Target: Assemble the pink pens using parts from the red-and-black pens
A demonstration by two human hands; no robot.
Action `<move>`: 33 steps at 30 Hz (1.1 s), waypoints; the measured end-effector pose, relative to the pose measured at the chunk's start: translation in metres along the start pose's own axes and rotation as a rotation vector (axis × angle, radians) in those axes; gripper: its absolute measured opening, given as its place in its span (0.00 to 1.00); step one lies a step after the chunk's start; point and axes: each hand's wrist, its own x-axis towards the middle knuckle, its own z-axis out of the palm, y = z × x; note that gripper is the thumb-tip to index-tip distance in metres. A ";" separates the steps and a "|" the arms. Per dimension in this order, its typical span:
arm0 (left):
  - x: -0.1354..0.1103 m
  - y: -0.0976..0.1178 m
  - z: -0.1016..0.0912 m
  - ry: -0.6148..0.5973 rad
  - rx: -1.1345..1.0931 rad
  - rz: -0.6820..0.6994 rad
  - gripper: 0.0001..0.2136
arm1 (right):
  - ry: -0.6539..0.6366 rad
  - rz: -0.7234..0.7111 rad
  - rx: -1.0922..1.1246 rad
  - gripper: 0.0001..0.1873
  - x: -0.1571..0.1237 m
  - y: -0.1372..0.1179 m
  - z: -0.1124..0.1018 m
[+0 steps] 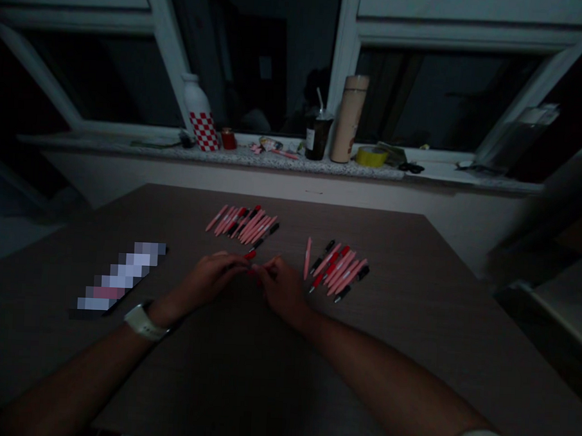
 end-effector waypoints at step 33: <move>-0.003 0.002 0.010 0.020 -0.255 0.004 0.12 | -0.025 0.033 0.101 0.17 0.001 -0.002 0.004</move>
